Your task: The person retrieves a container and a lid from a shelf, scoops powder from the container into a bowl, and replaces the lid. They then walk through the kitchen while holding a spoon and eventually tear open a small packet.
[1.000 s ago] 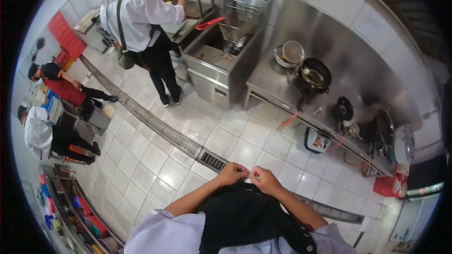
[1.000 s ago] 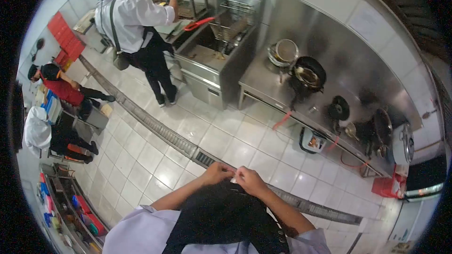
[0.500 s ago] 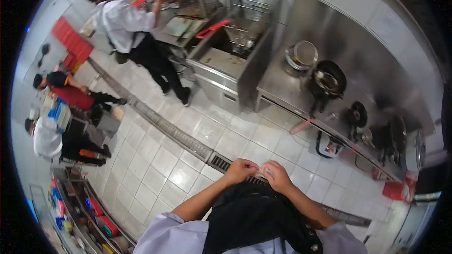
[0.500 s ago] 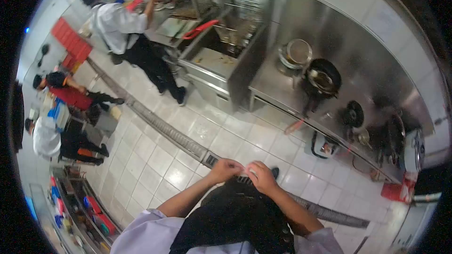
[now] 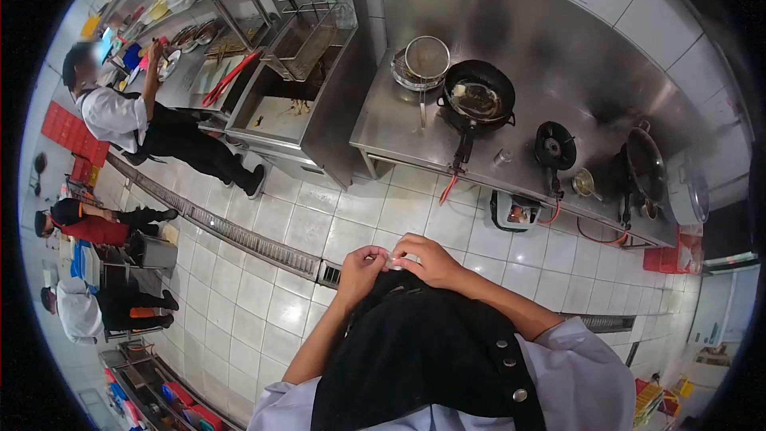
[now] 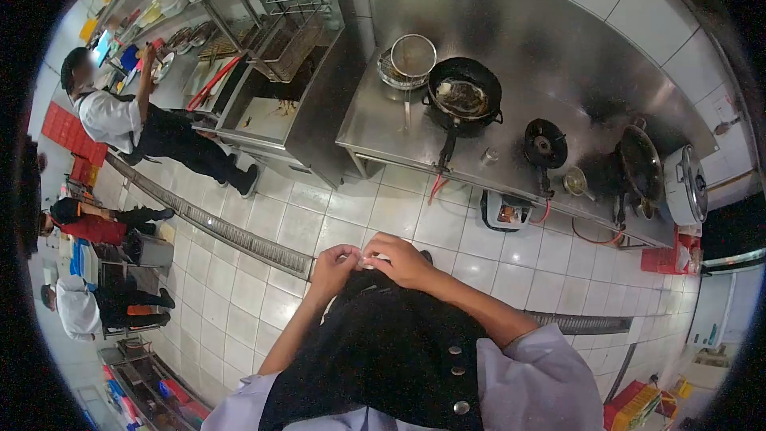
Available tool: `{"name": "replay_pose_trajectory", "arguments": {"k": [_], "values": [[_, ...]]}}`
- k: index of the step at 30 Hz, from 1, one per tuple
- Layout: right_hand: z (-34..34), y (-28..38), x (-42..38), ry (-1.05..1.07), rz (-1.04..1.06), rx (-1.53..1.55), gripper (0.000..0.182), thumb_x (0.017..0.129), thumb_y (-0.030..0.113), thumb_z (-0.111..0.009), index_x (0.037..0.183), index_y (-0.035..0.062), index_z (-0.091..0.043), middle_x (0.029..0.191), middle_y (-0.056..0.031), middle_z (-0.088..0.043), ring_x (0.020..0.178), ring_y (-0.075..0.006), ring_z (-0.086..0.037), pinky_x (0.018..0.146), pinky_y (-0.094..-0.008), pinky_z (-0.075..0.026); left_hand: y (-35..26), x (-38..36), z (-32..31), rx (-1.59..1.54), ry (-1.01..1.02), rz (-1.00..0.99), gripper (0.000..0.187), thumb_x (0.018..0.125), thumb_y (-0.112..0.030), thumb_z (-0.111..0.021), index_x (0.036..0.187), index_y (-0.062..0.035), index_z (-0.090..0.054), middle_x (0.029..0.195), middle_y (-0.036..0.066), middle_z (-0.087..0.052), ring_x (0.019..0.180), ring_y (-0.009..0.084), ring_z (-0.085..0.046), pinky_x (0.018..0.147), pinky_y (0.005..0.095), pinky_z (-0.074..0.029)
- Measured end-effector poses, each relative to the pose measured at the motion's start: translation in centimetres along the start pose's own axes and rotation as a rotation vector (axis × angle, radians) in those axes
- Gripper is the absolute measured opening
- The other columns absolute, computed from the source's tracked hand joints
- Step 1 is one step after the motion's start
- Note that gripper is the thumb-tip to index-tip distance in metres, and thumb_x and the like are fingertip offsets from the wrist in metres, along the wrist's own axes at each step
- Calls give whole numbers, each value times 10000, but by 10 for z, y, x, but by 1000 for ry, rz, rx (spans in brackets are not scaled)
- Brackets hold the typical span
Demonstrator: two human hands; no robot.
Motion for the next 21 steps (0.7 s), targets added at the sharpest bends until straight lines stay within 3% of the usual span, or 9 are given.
{"name": "replay_pose_trajectory", "arguments": {"k": [1,5,7,8,9,16,18,19,21], "values": [[9,-11,-1,-18,-70,169,136,995,204,-716,1031,73,-703,1056,-108,-687,972,-315,-695,866,-433,-540,-1,6,-8,-66,6,-1,174,1028,-131,-687,1093,27,-721,886,53,-757,798,83,-680,735,253,-540],[45,-16,-13,16,-65,127,145,960,161,-751,1014,43,-687,1027,-113,-674,911,-264,-689,828,-408,-544,-16,16,-37,82,-108,-136,168,1026,-146,-680,1121,-12,-711,986,73,-764,896,133,-708,779,287,-556],[53,-25,-13,84,-179,-68,154,974,192,-739,1026,56,-689,1052,-138,-696,957,-333,-714,811,-432,-561,-26,15,-41,218,-156,-364,143,997,-121,-703,1105,-28,-698,1102,91,-716,1055,195,-691,874,339,-558],[58,-24,-12,104,-151,-112,168,969,203,-740,1014,50,-687,1033,-140,-697,946,-345,-713,810,-440,-558,-30,14,-47,285,-141,-369,152,970,-99,-721,1104,-35,-686,1157,117,-671,1148,259,-658,974,387,-536],[62,-25,-11,123,-119,-157,183,964,215,-741,1003,45,-684,1015,-141,-699,935,-357,-711,809,-448,-556,-27,17,-51,306,-164,-496,152,980,-101,-718,1108,-28,-683,1153,131,-681,1155,281,-659,1028,405,-513],[85,-28,-2,119,21,-175,167,953,180,-744,1064,55,-741,963,-138,-710,895,-367,-706,789,-457,-553,-26,27,-68,195,-221,-253,151,1063,-127,-635,1156,-12,-667,1183,129,-713,1148,224,-672,1039,364,-500],[86,-21,-3,158,146,-20,175,919,100,-755,1083,39,-759,970,-156,-731,902,-358,-711,805,-420,-564,-12,33,-71,-24,-190,-56,143,1102,-114,-568,1197,-27,-631,1232,117,-711,1182,192,-649,1059,358,-491],[87,-22,-4,156,143,-14,175,919,100,-755,1083,39,-759,970,-156,-731,902,-358,-711,805,-420,-564,-10,36,-73,-20,-188,-51,143,1102,-114,-568,1197,-27,-631,1232,117,-711,1182,192,-649,1059,358,-491],[88,-34,-5,149,9,90,189,928,75,-746,1111,35,-768,949,-147,-744,880,-284,-725,807,-374,-564,-26,38,-78,-142,-189,-286,132,1133,-115,-494,1195,-50,-592,1272,115,-705,1194,183,-631,1061,368,-491]]}}
Point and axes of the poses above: each hand's wrist, its own x-axis towards the middle knuckle, its own z-axis out of the back of the hand, y = z × x, the point moved 9 cm from there along x, towards the middle knuckle
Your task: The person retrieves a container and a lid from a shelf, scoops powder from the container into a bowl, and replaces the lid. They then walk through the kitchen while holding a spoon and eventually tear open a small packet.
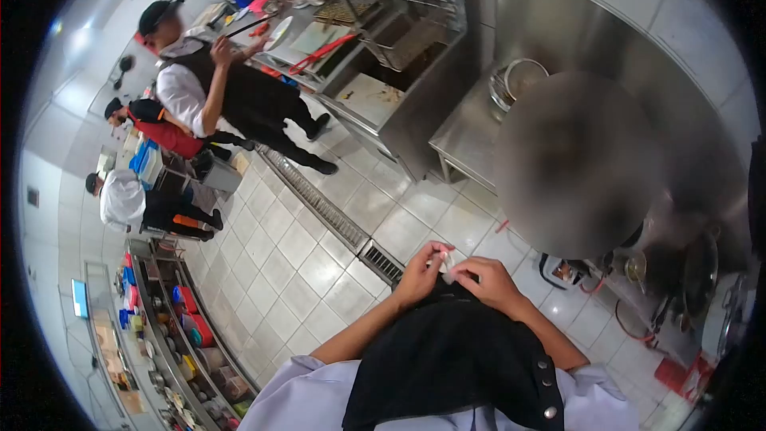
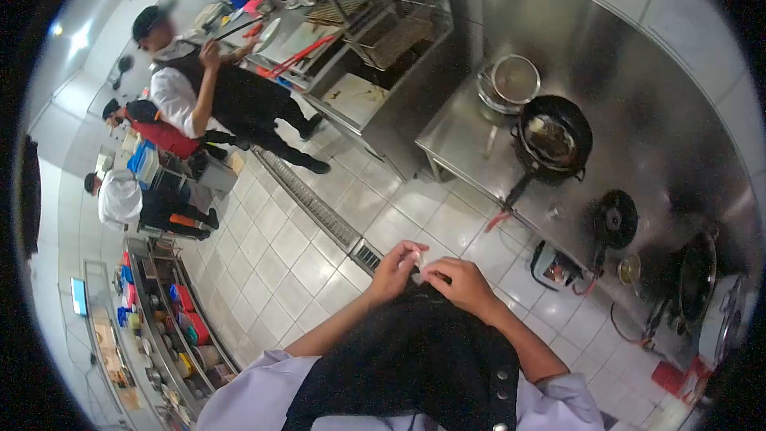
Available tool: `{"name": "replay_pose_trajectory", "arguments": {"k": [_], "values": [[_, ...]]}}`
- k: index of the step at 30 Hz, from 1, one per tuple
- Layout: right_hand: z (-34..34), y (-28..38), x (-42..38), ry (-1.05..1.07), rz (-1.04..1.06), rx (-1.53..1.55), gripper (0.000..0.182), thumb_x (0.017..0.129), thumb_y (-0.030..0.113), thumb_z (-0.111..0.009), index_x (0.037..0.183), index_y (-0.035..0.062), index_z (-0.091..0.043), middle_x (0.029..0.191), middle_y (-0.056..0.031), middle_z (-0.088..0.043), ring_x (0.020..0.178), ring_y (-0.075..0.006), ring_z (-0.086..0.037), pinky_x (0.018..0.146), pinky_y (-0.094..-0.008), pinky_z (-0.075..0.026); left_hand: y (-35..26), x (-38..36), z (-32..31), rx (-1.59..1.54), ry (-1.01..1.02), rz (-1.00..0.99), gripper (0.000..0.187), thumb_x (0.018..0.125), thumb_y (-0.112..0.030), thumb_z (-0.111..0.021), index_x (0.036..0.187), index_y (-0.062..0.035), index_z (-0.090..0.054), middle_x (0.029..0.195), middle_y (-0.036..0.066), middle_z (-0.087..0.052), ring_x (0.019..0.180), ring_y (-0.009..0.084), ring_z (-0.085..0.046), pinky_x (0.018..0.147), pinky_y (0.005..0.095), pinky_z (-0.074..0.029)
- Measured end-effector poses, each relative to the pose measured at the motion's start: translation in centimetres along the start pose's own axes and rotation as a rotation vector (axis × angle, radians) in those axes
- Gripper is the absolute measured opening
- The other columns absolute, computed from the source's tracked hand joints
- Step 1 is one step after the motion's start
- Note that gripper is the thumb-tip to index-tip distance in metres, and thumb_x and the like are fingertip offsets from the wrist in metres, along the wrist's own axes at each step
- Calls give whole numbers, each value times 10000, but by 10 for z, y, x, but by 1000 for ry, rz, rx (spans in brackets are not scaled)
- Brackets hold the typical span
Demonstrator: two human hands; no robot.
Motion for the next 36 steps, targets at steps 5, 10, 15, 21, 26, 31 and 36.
{"name": "replay_pose_trajectory", "arguments": {"k": [5,10,15,21,26,31,36], "values": [[-2,-68,-30,-35,-233,537,344,957,67,-762,1286,44,-665,1019,-15,-702,919,-77,-642,812,-275,-540,-7,5,-6,-49,20,-2,150,1169,-141,-420,1156,-65,-548,1280,126,-713,1182,199,-629,1058,345,-470],[0,-245,-96,-209,-651,670,324,992,107,-756,1286,60,-629,979,-43,-716,819,-126,-698,723,-284,-552,4,-2,-5,-63,-8,64,105,1162,-117,-430,1189,-79,-523,1191,78,-677,1101,158,-612,1014,319,-469],[91,-417,-151,-840,-812,149,530,940,160,-802,1392,36,-556,1062,-186,-723,851,-278,-738,804,-400,-600,3,-16,2,22,-49,153,81,1152,-114,-441,1198,-93,-504,1102,18,-510,1046,132,-564,992,311,-469],[201,-462,-138,-1227,-763,-516,865,780,279,-932,1488,33,-501,1441,-243,-573,1331,-418,-542,1104,-507,-467,-16,-32,-15,-575,-133,338,113,1074,-62,-469,1169,-107,-507,1021,35,-575,992,179,-611,928,349,-502],[231,-490,-109,-1131,-848,-422,948,727,318,-971,1510,65,-499,1402,-242,-600,1314,-432,-554,1106,-518,-468,2,-70,-5,-608,-207,454,123,1017,-74,-513,1131,-117,-527,980,29,-563,944,168,-612,851,330,-504],[211,-508,-120,-1297,-819,-92,864,777,353,-956,1465,57,-526,1368,-260,-652,1276,-433,-621,1093,-467,-481,12,-98,5,-621,-315,507,142,1003,-59,-498,1132,-108,-532,950,36,-575,885,168,-598,805,330,-504],[160,-453,-161,-1205,-764,-276,843,826,385,-923,1455,-6,-520,1381,-268,-645,1320,-435,-596,1122,-479,-448,25,-108,3,-632,-202,438,166,1034,-201,-502,904,-98,-522,830,72,-566,806,208,-604,774,344,-509]]}}
Point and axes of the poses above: each hand's wrist, its own x-axis towards the middle knuckle, its own z-axis out of the back of the hand, y = z × x, the point moved 9 cm from there along x, towards the middle knuckle
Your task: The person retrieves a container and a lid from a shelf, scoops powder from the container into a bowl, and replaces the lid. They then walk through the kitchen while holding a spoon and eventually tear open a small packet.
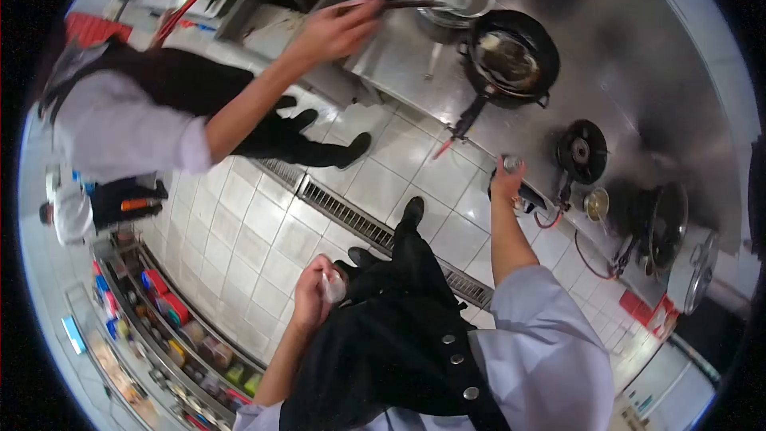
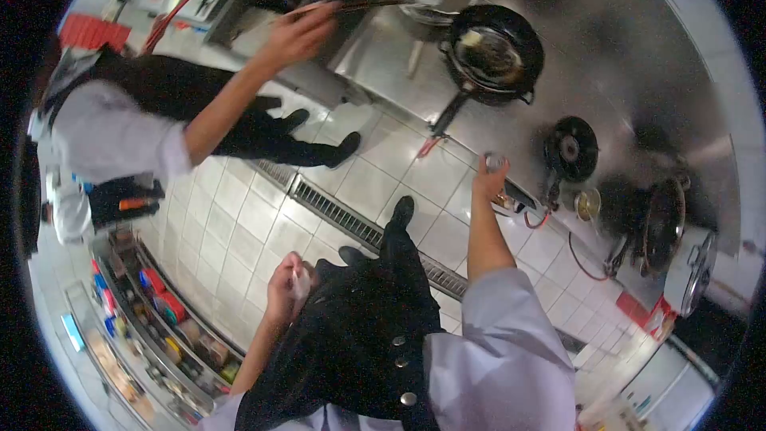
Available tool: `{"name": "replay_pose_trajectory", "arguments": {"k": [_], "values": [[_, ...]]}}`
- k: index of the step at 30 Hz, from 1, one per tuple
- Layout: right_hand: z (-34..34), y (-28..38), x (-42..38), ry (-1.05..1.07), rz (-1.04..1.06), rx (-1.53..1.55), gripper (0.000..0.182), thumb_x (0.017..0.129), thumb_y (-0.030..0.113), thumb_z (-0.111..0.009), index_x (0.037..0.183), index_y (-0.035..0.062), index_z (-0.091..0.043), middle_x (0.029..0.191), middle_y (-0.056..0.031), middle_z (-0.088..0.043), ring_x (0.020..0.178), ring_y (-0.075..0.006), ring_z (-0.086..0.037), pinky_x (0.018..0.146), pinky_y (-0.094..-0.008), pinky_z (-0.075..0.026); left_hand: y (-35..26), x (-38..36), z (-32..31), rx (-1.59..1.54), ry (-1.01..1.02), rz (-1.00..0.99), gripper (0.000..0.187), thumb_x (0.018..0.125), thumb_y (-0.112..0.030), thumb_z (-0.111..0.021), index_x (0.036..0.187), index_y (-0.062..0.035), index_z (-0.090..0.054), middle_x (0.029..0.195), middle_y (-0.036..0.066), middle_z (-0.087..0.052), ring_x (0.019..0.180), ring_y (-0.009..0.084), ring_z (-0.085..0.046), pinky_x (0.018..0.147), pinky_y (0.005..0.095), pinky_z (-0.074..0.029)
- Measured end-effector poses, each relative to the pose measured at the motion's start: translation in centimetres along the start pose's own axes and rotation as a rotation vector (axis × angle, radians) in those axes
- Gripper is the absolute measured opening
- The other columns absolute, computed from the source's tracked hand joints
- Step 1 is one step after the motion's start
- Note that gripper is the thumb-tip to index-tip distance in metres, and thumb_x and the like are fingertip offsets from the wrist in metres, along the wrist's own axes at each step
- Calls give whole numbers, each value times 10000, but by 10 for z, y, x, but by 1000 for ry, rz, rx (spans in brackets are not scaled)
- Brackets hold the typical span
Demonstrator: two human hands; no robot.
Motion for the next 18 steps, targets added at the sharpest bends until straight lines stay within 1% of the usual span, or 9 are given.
{"name": "replay_pose_trajectory", "arguments": {"k": [2,3,6,7,8,10,13,16,18], "values": [[19,-5,-49,-1,286,-97,879,837,396,-914,1474,-38,-491,1362,-279,-645,1338,-459,-568,1149,-521,-414,22,3,13,-153,151,-33,274,1045,-267,-505,817,-117,-497,756,65,-542,756,224,-597,771,367,-515],[25,-12,-78,61,327,-84,818,861,350,-909,1448,-55,-509,1343,-278,-646,1324,-449,-558,1177,-558,-369,23,-3,16,-33,107,-16,306,1051,-291,-502,793,-126,-489,735,63,-532,743,223,-592,779,378,-521],[32,17,-168,493,102,210,706,888,255,-903,1390,-79,-535,1348,-239,-643,1253,-358,-611,1114,-451,-472,29,-20,24,8,126,-69,392,1077,-369,-462,752,-149,-453,693,13,-476,682,184,-549,816,395,-552],[44,44,-197,466,210,-62,687,881,257,-906,1379,-55,-549,1334,-221,-661,1209,-323,-646,1059,-444,-516,30,-29,27,-153,176,-62,399,1078,-376,-457,752,-145,-444,683,-16,-413,658,154,-521,814,410,-567],[42,66,-229,603,262,-44,668,874,258,-911,1363,-38,-566,1280,-212,-688,1155,-307,-676,999,-432,-546,39,-34,38,-241,273,-80,395,1071,-389,-438,751,-159,-424,675,-37,-383,647,147,-481,825,438,-572],[34,140,-296,886,436,-25,623,860,255,-922,1319,-12,-595,1157,-191,-733,1039,-280,-726,891,-407,-589,42,-54,72,-110,44,-165,365,1081,-360,-538,803,-125,-555,692,-23,-455,658,157,-556,814,427,-586],[41,247,-399,1274,598,65,559,822,213,-934,1243,9,-629,1032,-177,-762,925,-263,-762,853,-400,-592,22,-114,105,578,-159,-446,464,1084,-424,-625,824,-40,-597,761,38,-598,713,164,-625,726,365,-522],[64,335,-505,1386,948,88,579,800,224,-938,1246,14,-634,1020,-180,-758,918,-307,-768,849,-410,-588,36,-177,157,683,-365,-415,406,1089,-371,-639,890,-18,-658,778,125,-656,784,182,-646,741,389,-505],[75,367,-591,1451,1193,149,592,771,255,-953,1218,14,-649,1004,-184,-749,920,-354,-764,839,-416,-587,54,-222,205,685,-503,-554,295,1058,-318,-666,1044,-25,-701,1012,163,-706,973,299,-690,879,421,-528]]}}
Point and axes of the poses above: each hand's wrist, its own x-axis towards the middle knuckle, its own z-axis out of the back of the hand, y = z × x, the point moved 9 cm from there along x, towards the middle knuckle
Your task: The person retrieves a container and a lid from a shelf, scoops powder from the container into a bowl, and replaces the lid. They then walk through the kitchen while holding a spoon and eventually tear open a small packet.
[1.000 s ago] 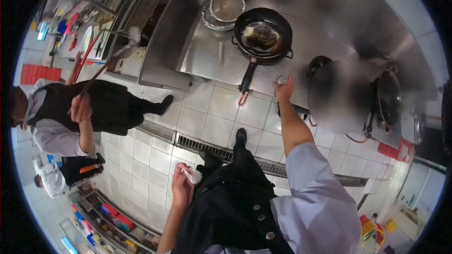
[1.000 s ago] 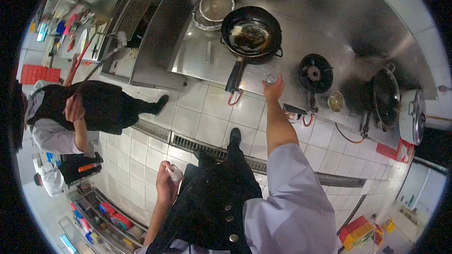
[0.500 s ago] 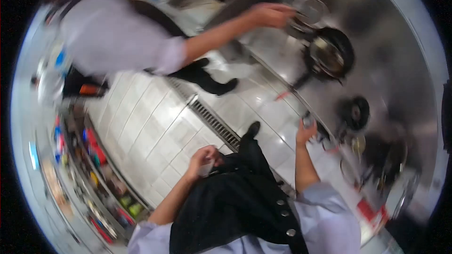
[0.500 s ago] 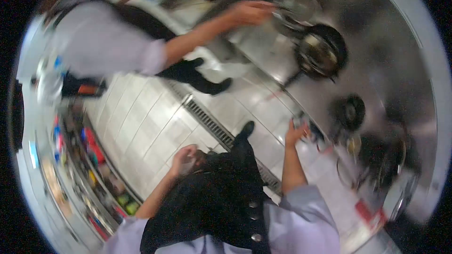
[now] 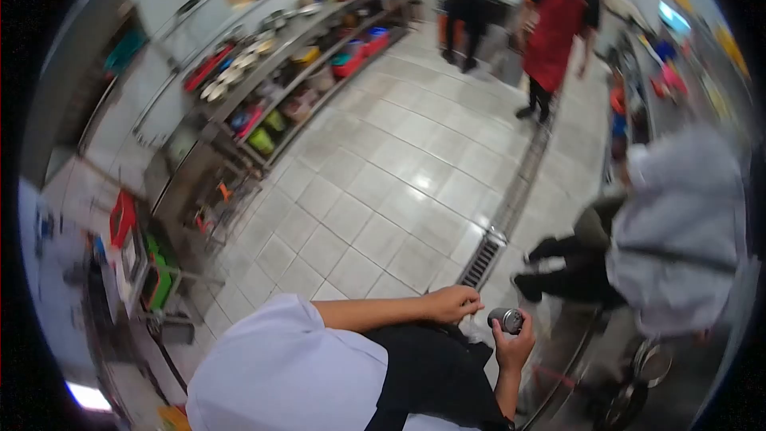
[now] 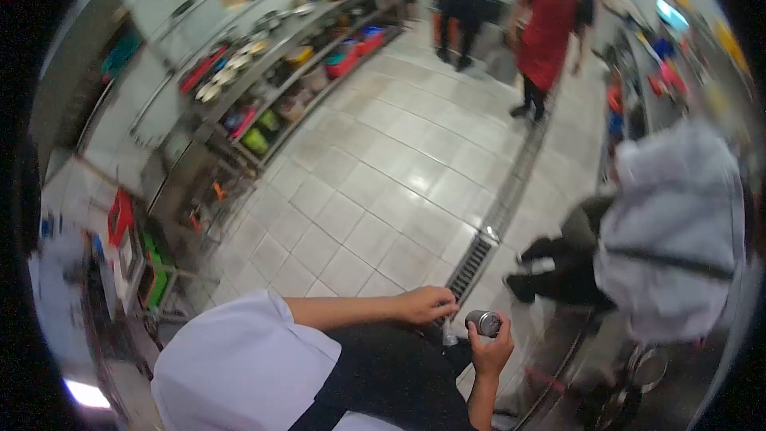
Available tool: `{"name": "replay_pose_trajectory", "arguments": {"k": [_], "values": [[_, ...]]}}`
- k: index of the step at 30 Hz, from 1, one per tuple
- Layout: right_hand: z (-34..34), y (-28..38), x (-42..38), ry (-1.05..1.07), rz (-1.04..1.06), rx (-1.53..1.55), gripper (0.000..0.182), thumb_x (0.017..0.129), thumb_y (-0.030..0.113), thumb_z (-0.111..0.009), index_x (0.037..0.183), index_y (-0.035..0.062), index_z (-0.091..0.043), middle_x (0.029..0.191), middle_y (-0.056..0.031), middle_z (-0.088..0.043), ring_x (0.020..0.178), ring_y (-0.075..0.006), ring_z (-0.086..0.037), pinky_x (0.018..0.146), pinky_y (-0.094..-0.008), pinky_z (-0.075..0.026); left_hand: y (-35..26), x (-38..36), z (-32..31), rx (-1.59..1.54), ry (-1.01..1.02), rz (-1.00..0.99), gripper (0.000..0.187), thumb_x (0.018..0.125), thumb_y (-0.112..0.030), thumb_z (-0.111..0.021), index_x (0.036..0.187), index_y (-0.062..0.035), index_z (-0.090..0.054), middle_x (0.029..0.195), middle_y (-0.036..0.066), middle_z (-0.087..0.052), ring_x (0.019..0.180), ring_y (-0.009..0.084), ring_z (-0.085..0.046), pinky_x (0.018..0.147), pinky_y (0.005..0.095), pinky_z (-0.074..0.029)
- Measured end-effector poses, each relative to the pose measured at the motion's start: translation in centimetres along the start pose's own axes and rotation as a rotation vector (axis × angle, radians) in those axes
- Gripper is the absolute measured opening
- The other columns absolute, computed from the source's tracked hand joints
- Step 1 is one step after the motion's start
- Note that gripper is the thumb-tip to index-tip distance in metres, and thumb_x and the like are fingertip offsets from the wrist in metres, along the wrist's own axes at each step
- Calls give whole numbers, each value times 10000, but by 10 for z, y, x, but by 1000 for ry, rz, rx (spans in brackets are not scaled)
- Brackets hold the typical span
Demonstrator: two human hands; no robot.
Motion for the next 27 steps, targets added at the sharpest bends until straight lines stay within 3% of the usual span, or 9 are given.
{"name": "replay_pose_trajectory", "arguments": {"k": [2,5,9,16,17,18,21,22,27], "values": [[-50,81,29,101,125,1,593,759,268,-960,1202,13,-659,1007,-187,-747,923,-363,-761,837,-422,-588,0,-49,66,36,-140,-62,370,969,-309,-757,1230,-57,-684,1301,165,-675,1202,386,-659,1036,447,-517],[-134,177,36,301,292,-22,616,729,315,-980,1169,5,-681,1010,-197,-744,913,-380,-753,815,-431,-587,-21,-139,154,81,-374,-134,546,886,-338,-824,1333,-73,-657,1347,156,-663,1246,390,-650,1040,455,-524],[-228,296,34,449,488,-31,614,741,381,-966,1133,-1,-687,954,-192,-735,862,-381,-736,763,-436,-575,14,-203,226,102,-433,157,611,807,-337,-857,1355,-129,-683,1255,152,-742,1155,382,-707,953,463,-568],[-352,397,84,490,632,-271,550,804,529,-879,949,46,-660,787,-158,-687,744,-388,-701,658,-460,-546,70,-245,344,25,-766,86,589,785,-254,-903,1321,-105,-712,1138,169,-768,1046,384,-743,868,417,-586],[-370,411,93,515,706,-206,551,800,531,-878,928,46,-651,769,-153,-682,719,-386,-693,641,-458,-538,84,-247,362,23,-844,69,591,779,-268,-912,1307,-87,-718,1122,176,-769,1027,381,-750,854,406,-588],[-388,425,104,546,782,-138,552,797,533,-878,906,46,-642,750,-149,-677,694,-384,-684,624,-456,-529,92,-246,382,-16,-829,93,584,779,-265,-915,1287,-49,-724,1076,176,-779,981,290,-786,842,366,-587],[-443,461,149,624,932,-80,551,811,592,-850,876,82,-652,718,-122,-671,649,-339,-687,577,-434,-521,109,-245,447,-166,-905,83,550,731,-209,-913,1241,-88,-749,1005,150,-781,897,342,-763,789,384,-576],[-457,481,164,636,996,-23,564,814,617,-838,864,89,-644,688,-115,-660,614,-321,-677,542,-421,-507,114,-244,471,-143,-917,110,525,745,-186,-901,1235,-77,-748,979,149,-784,875,280,-778,782,360,-577],[-555,554,252,740,1071,50,575,791,603,-863,857,81,-631,668,-103,-620,585,-308,-662,549,-409,-507,135,-236,599,-131,-993,121,517,752,-182,-914,1225,-48,-752,978,139,-793,893,206,-778,810,342,-582]]}}
Point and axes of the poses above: each hand's wrist, its own x-axis towards the middle knuckle, its own z-axis out of the back of the hand, y = z × x, the point moved 9 cm from there along x, towards the middle knuckle
